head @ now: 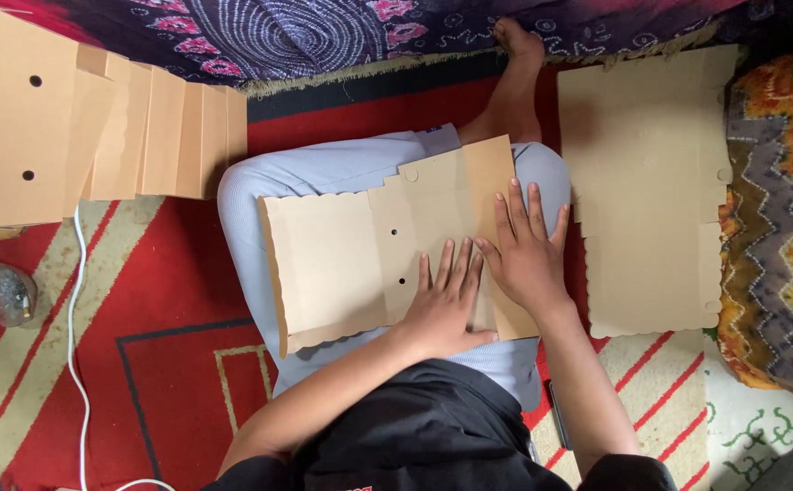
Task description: Folding and assembling cardboard boxes from flat sheets while sitting on the floor.
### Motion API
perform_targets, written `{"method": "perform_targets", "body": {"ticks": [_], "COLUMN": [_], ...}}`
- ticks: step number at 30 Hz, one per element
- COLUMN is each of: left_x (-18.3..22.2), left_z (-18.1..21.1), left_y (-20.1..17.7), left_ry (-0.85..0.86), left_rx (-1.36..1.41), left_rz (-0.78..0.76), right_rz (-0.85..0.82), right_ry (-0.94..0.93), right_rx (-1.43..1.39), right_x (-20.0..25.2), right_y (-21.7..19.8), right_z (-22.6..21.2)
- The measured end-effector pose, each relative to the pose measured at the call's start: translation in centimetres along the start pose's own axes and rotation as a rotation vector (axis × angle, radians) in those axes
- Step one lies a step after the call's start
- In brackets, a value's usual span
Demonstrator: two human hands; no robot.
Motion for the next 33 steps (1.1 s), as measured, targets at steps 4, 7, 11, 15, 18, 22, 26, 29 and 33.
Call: {"method": "perform_targets", "body": {"ticks": [4, 7, 11, 15, 18, 22, 26, 29, 33], "left_x": [1.9, 2.6, 3.2, 3.9, 4.8, 4.8, 5.3, 5.6, 5.5], "left_z": [0.9, 1.0, 1.1, 1.4, 1.8, 1.7, 1.9, 2.3, 2.9], "left_y": [1.8, 1.6, 1.4, 2.6, 2.7, 3.1, 3.8, 4.9, 6.2], "left_ry": [0.047, 0.077, 0.065, 0.020, 0.060, 0.071, 0.086, 0.119, 0.180], "left_rx": [-0.061, -0.061, -0.070, -0.090, -0.108, -0.153, -0.195, -0.211, -0.323], "left_rz": [-0.013, -0.051, -0.071, -0.136, -0.124, -0.074, -0.121, -0.097, 0.014], "right_rz": [-0.047, -0.123, -0.181, -0.094, -0.064, -0.051, -0.110, -0.163, -0.143], "right_ry": [0.020, 0.042, 0.055, -0.001, 0.009, 0.024, 0.079, 0.125, 0.113], "right_rx": [-0.020, -0.028, -0.006, 0.187, 0.152, 0.194, 0.147, 0.115, 0.175], "right_x": [-0.2, 0.2, 2.1, 3.8, 4.0, 2.8, 0.0, -1.9, -3.2], "right_y": [-0.4, -0.1, 0.2, -0.8, -1.2, -1.1, -1.0, -0.7, -1.0], "right_z": [-0.4, -0.9, -1.9, -2.9, -3.0, -2.2, -0.3, 1.0, 1.0]}}
Point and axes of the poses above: each hand's wrist, its own x-axis away from the middle knuckle, its own y-axis out of the palm, z = x × y, the point moved 10 cm from there along -x, towards the middle knuckle, and after that the axes turned 15 degrees about -y, right-handed, at the moved point
